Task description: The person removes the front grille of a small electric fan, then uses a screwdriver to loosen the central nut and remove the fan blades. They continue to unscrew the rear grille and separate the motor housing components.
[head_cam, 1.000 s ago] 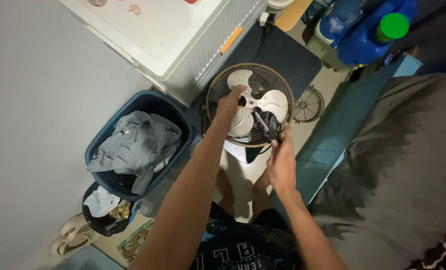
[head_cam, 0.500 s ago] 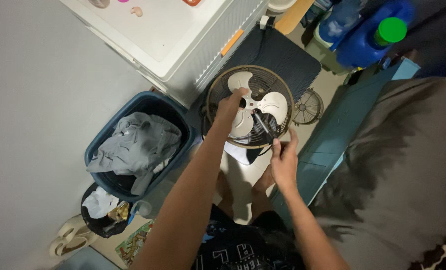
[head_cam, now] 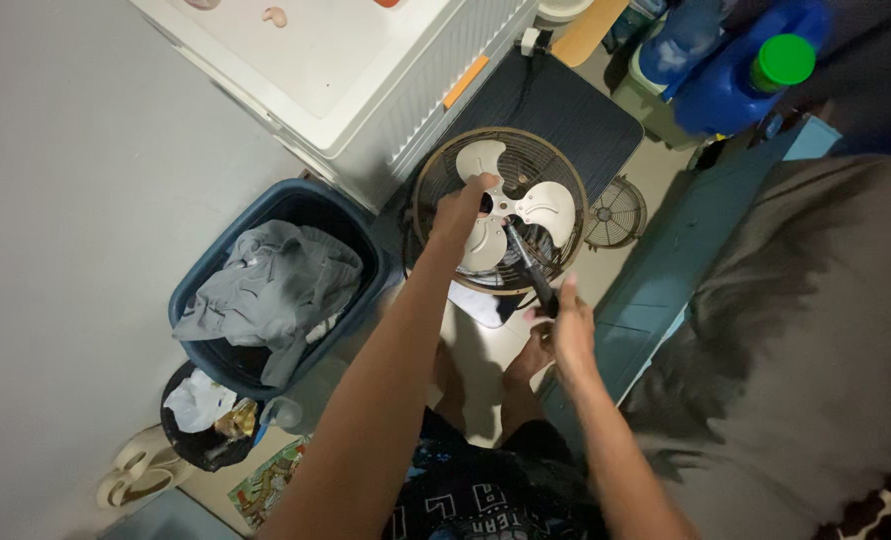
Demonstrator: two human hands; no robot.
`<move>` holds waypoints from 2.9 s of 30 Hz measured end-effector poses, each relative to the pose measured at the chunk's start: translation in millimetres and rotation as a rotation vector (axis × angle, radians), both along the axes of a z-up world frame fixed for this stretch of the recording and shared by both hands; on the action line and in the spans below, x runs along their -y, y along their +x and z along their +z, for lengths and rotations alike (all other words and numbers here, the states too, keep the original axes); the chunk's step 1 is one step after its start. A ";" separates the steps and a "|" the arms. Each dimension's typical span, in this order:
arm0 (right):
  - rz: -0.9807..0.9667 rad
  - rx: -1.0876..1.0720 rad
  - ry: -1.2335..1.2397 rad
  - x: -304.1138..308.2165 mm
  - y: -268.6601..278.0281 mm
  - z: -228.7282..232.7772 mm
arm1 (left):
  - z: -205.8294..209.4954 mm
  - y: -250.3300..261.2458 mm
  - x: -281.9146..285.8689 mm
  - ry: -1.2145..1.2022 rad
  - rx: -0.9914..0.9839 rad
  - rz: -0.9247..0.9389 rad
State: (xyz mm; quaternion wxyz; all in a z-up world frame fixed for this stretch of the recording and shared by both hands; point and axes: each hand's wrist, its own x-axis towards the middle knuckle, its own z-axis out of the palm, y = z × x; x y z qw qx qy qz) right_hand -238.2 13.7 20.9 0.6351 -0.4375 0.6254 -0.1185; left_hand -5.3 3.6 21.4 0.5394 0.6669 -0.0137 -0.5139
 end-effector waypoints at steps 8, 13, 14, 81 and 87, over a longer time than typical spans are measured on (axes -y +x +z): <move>0.087 -0.047 -0.112 2.0 -7.6 -27.1 | 7.8 -0.7 -3.0 0.007 -0.065 -0.008; 0.271 -0.283 -0.644 -10.1 -1.8 -18.7 | 12.2 -2.6 -2.0 0.049 -0.020 -0.010; 0.276 -0.296 -0.671 -13.1 -1.8 -18.2 | 11.7 -2.8 -2.0 0.062 -0.006 -0.014; 0.213 0.118 -0.675 -9.9 -22.2 -13.4 | -16.7 -7.7 0.3 0.110 0.391 -0.177; 0.344 0.075 -0.940 -3.3 -28.2 -23.0 | -27.3 -13.4 4.4 0.153 0.370 -0.151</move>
